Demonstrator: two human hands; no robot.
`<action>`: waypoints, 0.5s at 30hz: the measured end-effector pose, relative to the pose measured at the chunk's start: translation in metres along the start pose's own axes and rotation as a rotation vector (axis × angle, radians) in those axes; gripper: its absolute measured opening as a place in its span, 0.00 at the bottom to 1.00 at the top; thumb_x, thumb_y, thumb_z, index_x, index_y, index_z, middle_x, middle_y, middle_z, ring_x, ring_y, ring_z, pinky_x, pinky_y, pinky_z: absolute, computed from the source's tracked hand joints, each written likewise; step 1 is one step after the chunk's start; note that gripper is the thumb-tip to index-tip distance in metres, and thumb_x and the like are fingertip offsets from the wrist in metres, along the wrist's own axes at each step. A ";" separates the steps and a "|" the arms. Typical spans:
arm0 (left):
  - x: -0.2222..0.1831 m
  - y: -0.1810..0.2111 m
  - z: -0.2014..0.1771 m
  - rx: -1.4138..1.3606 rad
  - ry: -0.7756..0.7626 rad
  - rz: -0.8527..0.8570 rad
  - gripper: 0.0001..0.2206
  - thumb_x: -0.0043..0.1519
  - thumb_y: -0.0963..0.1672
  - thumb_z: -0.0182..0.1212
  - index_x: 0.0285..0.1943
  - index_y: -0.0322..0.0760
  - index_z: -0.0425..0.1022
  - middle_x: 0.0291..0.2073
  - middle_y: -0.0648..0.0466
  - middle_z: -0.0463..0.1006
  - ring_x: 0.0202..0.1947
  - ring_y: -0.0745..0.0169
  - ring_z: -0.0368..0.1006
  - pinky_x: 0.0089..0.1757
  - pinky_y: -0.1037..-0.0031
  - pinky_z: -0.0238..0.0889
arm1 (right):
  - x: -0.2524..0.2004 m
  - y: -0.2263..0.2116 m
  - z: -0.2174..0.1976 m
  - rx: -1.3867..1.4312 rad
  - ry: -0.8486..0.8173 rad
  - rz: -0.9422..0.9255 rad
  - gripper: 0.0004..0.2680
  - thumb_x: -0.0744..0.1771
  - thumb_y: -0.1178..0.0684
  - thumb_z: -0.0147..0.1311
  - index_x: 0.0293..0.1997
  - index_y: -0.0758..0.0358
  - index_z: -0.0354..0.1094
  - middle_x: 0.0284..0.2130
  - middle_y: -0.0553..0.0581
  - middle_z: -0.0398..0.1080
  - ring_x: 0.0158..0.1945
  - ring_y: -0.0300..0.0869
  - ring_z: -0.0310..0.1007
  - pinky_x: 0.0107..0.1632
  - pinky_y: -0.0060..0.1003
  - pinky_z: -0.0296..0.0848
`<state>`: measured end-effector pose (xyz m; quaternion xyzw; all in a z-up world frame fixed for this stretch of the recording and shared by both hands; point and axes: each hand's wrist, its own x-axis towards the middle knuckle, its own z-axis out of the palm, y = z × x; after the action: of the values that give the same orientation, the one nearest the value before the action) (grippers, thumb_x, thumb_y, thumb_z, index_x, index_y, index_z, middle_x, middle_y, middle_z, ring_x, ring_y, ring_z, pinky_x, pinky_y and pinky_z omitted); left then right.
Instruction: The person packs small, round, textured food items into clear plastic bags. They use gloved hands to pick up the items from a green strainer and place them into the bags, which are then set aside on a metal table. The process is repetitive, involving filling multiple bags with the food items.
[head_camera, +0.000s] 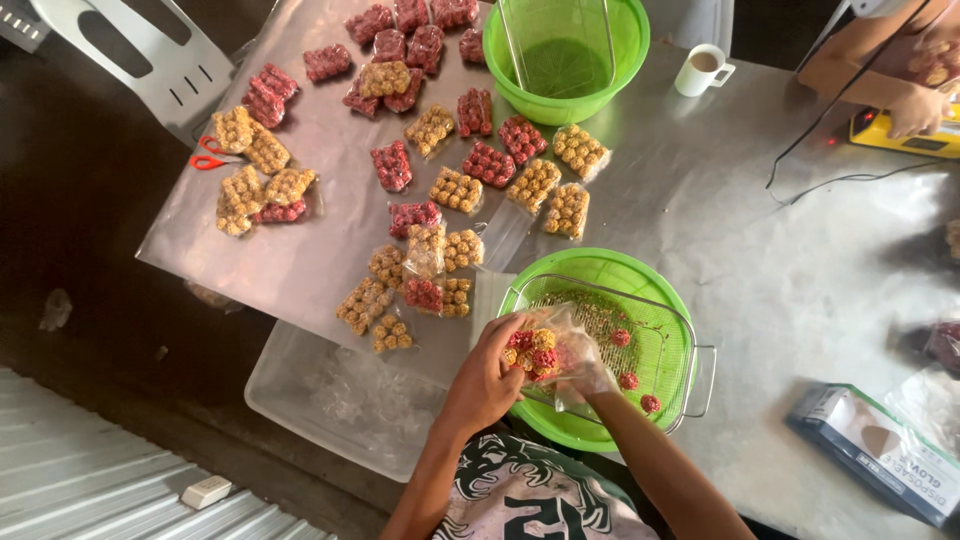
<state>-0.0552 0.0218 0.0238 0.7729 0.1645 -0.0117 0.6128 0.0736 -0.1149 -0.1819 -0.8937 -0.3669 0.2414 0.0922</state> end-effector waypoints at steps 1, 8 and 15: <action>0.002 0.000 0.003 0.006 -0.002 -0.012 0.32 0.56 0.34 0.52 0.74 0.33 0.57 0.71 0.50 0.60 0.29 0.67 0.72 0.32 0.76 0.78 | -0.005 0.001 0.001 -0.006 0.014 -0.015 0.11 0.66 0.42 0.53 0.53 0.38 0.64 0.52 0.62 0.68 0.48 0.52 0.73 0.48 0.43 0.78; 0.008 -0.001 0.010 0.001 -0.012 0.046 0.32 0.56 0.35 0.54 0.74 0.32 0.58 0.72 0.49 0.61 0.30 0.64 0.73 0.33 0.75 0.77 | -0.034 0.008 0.010 -0.029 0.099 -0.107 0.08 0.64 0.39 0.55 0.45 0.35 0.72 0.45 0.58 0.77 0.42 0.46 0.78 0.46 0.42 0.79; 0.011 0.006 0.011 0.027 0.009 -0.002 0.32 0.56 0.35 0.55 0.74 0.34 0.56 0.71 0.51 0.60 0.31 0.65 0.75 0.33 0.75 0.78 | -0.069 0.018 0.016 0.334 -0.004 0.050 0.13 0.63 0.44 0.59 0.52 0.45 0.76 0.40 0.58 0.78 0.38 0.46 0.78 0.43 0.44 0.78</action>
<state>-0.0416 0.0127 0.0243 0.7808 0.1678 -0.0111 0.6017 0.0338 -0.1764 -0.1766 -0.8742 -0.2994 0.3031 0.2328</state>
